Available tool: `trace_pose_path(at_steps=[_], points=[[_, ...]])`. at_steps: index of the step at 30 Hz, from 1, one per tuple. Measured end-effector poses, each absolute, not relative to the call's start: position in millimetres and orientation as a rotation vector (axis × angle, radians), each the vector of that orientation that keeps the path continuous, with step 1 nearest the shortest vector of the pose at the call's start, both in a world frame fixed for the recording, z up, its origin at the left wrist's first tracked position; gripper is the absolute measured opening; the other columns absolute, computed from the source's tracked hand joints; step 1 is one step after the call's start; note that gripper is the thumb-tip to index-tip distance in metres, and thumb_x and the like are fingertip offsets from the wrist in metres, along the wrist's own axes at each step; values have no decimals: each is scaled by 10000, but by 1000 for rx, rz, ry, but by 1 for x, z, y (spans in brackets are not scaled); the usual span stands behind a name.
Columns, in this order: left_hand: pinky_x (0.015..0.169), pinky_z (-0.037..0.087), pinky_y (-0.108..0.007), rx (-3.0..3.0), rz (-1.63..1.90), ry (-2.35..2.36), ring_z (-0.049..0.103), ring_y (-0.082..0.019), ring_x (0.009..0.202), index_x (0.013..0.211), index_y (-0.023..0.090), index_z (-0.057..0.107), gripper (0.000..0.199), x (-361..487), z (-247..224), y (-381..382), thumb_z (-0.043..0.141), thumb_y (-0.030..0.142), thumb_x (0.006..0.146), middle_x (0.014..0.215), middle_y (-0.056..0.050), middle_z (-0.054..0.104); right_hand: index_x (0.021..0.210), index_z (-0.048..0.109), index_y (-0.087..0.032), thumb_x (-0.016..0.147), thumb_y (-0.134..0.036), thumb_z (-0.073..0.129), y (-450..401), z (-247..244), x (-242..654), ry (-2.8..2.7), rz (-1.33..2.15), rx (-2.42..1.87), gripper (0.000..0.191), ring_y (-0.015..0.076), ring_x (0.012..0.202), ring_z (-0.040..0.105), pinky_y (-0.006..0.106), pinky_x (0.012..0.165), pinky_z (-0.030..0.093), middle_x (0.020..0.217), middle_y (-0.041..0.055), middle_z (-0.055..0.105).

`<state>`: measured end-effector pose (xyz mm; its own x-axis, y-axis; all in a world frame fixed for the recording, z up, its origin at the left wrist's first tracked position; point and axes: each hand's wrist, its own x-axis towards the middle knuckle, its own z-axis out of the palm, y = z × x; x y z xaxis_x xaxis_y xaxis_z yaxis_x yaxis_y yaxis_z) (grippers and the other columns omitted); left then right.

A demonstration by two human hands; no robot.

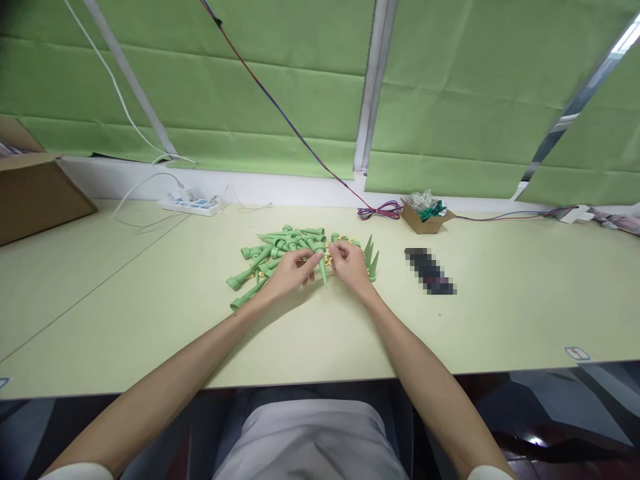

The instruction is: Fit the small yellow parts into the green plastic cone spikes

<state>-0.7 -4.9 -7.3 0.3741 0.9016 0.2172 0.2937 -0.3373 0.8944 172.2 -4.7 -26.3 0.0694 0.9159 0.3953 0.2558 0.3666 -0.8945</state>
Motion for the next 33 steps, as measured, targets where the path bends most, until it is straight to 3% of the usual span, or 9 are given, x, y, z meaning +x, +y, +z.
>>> trace_pose_path(at_steps=[10,19,27,33], points=[[634,470,-278,2052,1121,1023,600,-158,693,900,170,644,298,-1,-18,5,658,466,870,860,-36,658,618,453,-243,875,-598,584,-3,-26,173,-1453,698,-1176,457,133,443,388,283,466,298,448,-43,406],[689,479,-287,2114,1116,1077,593,-158,734,1108,185,682,324,-2,-24,10,690,387,854,1070,-81,681,619,473,-240,876,-600,586,-4,-26,171,-1464,683,-1190,457,135,453,395,282,461,302,460,-34,421],[555,426,-259,1829,1084,1097,563,-111,591,912,190,573,242,1,-16,5,680,396,843,987,-38,665,662,468,-246,895,-637,581,-4,-26,170,-1395,668,-1150,469,139,450,405,292,468,321,479,-33,445],[433,393,-247,1353,865,984,594,-120,543,754,149,616,518,1,-14,6,557,633,929,880,-89,662,676,473,-244,917,-631,560,-6,-25,170,-1437,625,-1114,464,146,479,412,294,485,331,499,-28,448]])
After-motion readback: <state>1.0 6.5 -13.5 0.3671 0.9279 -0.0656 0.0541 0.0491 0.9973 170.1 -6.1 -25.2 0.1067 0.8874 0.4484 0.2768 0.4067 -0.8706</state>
